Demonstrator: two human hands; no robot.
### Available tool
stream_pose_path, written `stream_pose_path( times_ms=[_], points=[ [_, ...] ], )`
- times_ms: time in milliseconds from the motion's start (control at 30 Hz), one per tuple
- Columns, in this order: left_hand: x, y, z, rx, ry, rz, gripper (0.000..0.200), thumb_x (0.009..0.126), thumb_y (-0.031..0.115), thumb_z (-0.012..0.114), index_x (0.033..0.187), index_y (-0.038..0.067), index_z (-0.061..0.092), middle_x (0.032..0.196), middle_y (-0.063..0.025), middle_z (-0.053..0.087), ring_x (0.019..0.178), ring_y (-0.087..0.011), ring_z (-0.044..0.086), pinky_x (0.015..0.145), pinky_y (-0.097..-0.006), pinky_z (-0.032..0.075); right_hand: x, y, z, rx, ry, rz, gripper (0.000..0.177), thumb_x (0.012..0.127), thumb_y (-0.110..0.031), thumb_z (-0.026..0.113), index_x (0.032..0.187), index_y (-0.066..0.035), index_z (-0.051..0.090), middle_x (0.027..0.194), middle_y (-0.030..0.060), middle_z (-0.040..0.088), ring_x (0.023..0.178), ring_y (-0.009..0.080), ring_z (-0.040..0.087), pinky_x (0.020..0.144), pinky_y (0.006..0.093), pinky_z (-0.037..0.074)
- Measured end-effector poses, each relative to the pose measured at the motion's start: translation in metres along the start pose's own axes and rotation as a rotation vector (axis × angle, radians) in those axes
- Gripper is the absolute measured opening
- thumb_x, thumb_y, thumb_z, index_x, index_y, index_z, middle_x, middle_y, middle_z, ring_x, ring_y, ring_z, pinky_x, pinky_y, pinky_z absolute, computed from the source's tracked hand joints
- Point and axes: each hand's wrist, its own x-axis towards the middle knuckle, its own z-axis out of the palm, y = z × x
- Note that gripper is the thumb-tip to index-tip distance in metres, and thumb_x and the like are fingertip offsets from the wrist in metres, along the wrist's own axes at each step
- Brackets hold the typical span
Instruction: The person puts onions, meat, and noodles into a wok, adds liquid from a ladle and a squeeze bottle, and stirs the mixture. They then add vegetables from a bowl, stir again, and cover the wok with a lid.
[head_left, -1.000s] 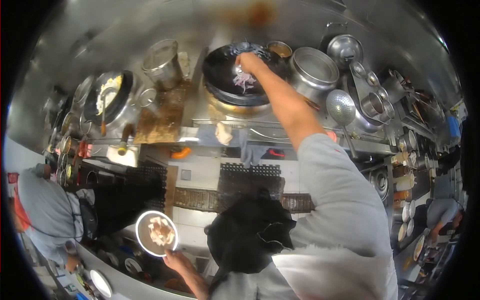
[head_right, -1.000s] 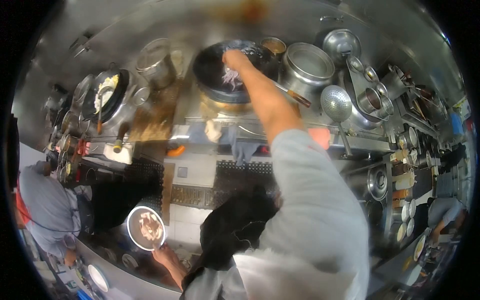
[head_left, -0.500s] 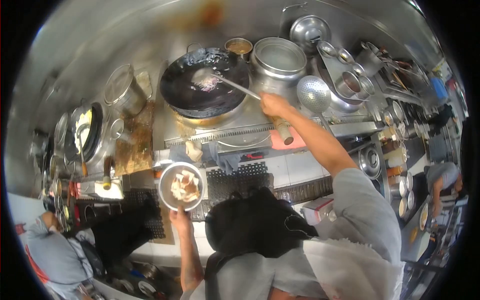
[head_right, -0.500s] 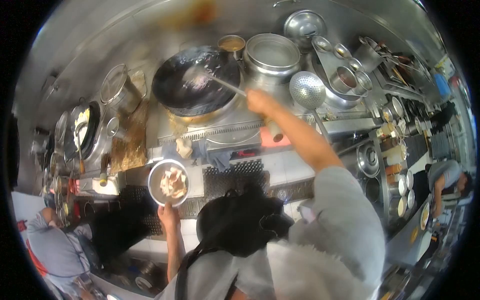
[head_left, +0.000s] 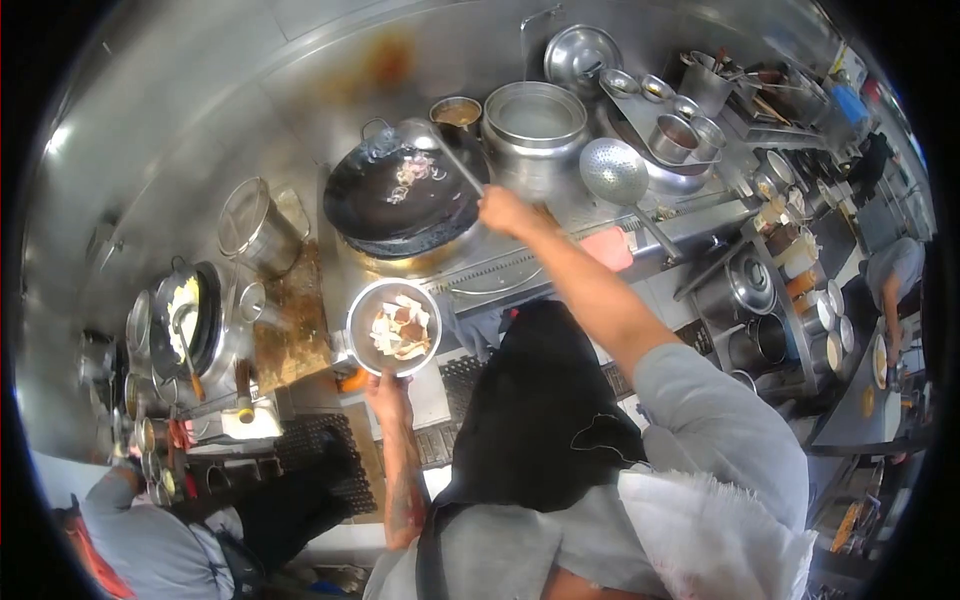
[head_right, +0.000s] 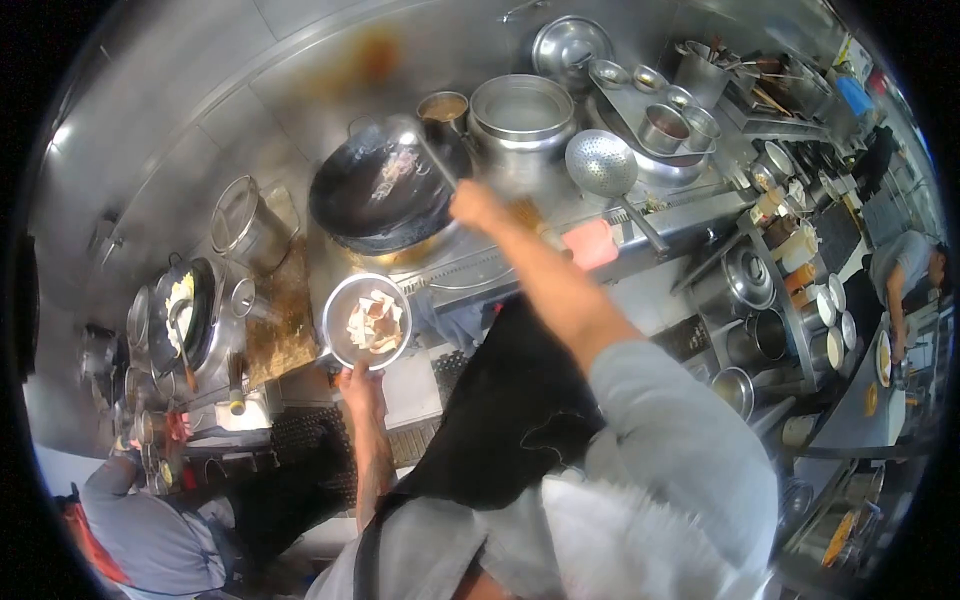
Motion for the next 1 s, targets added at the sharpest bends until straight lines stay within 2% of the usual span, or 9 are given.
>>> stream_pose_path(
  times_ms=[133,300,367,500,600,700,833,900,1000],
  points=[
    [-0.014,0.007,-0.002,0.022,-0.016,-0.008,0.021,0.089,0.002,0.058,0.110,0.005,0.061,0.100,-0.0056,0.067,0.079,-0.0138,0.062,0.063,-0.0275,0.047,-0.032,-0.063,-0.050,0.017,-0.429,0.147,0.032,0.094,-0.022,0.053,0.115,0.001,0.058,0.096,0.0250,0.068,0.086,0.0403,0.067,0.076,0.0471,0.053],
    [-0.048,0.010,-0.016,0.062,0.034,0.001,0.026,0.091,0.006,0.059,0.117,0.003,0.060,0.106,-0.0069,0.066,0.083,-0.0142,0.062,0.064,-0.0268,0.046,-0.061,-0.062,-0.065,-0.020,-0.270,-0.147,0.037,0.094,-0.024,0.054,0.121,0.001,0.056,0.093,0.0231,0.069,0.091,0.0418,0.066,0.079,0.0480,0.052],
    [-0.065,0.007,-0.018,0.077,0.143,-0.024,0.020,0.094,0.009,0.060,0.114,0.004,0.059,0.098,-0.0043,0.067,0.074,-0.0108,0.060,0.062,-0.0280,0.049,-0.070,-0.056,-0.080,0.395,-0.614,0.188,0.041,0.094,-0.022,0.052,0.128,0.001,0.053,0.089,0.0261,0.068,0.078,0.0403,0.068,0.074,0.0485,0.053],
    [-0.074,0.008,-0.015,0.130,0.114,-0.066,0.017,0.093,0.008,0.062,0.110,0.005,0.061,0.093,-0.0031,0.067,0.073,-0.0106,0.060,0.060,-0.0266,0.049,-0.058,-0.035,-0.065,0.013,-0.444,0.047,0.038,0.094,-0.023,0.051,0.124,0.002,0.055,0.087,0.0265,0.068,0.069,0.0398,0.068,0.068,0.0483,0.053],
    [-0.071,0.010,0.005,0.110,0.068,-0.044,0.018,0.093,0.009,0.063,0.110,0.006,0.062,0.094,-0.0036,0.067,0.074,-0.0120,0.060,0.059,-0.0267,0.047,-0.089,0.012,-0.007,0.181,0.066,-0.071,0.034,0.096,-0.025,0.049,0.115,0.002,0.058,0.083,0.0250,0.067,0.063,0.0390,0.066,0.060,0.0467,0.053],
    [-0.053,0.022,0.034,0.119,0.041,-0.054,0.025,0.092,0.013,0.066,0.114,0.004,0.058,0.097,-0.0047,0.066,0.077,-0.0131,0.060,0.061,-0.0273,0.047,-0.119,0.015,-0.051,0.471,-0.304,0.186,0.033,0.096,-0.026,0.048,0.113,0.000,0.058,0.081,0.0234,0.066,0.067,0.0404,0.064,0.068,0.0456,0.053],
    [-0.001,0.079,0.113,0.319,0.057,0.168,0.012,0.094,0.014,0.057,0.099,0.005,0.062,0.079,-0.0004,0.057,0.065,-0.0094,0.050,0.057,-0.0251,0.040,-0.155,0.041,-0.053,0.430,0.046,0.027,0.031,0.097,-0.030,0.051,0.108,-0.002,0.058,0.074,0.0188,0.063,0.060,0.0332,0.063,0.054,0.0428,0.049],
    [0.051,0.109,0.151,0.552,-0.038,0.419,0.010,0.092,0.011,0.055,0.090,0.004,0.062,0.065,0.0019,0.054,0.054,-0.0074,0.046,0.048,-0.0252,0.036,-0.180,0.039,-0.073,0.410,0.103,0.044,0.032,0.095,-0.028,0.053,0.110,0.000,0.058,0.078,0.0197,0.065,0.067,0.0347,0.064,0.060,0.0434,0.050],
    [0.181,0.123,0.183,1.141,-0.034,0.843,0.023,0.085,0.017,0.064,0.078,-0.005,0.065,0.068,-0.0129,0.065,0.059,-0.0197,0.062,0.059,-0.0411,0.048,-0.212,0.037,-0.110,0.589,0.103,0.205,0.033,0.094,-0.027,0.056,0.111,0.001,0.059,0.075,0.0151,0.064,0.066,0.0289,0.063,0.060,0.0402,0.050]
  ],
)
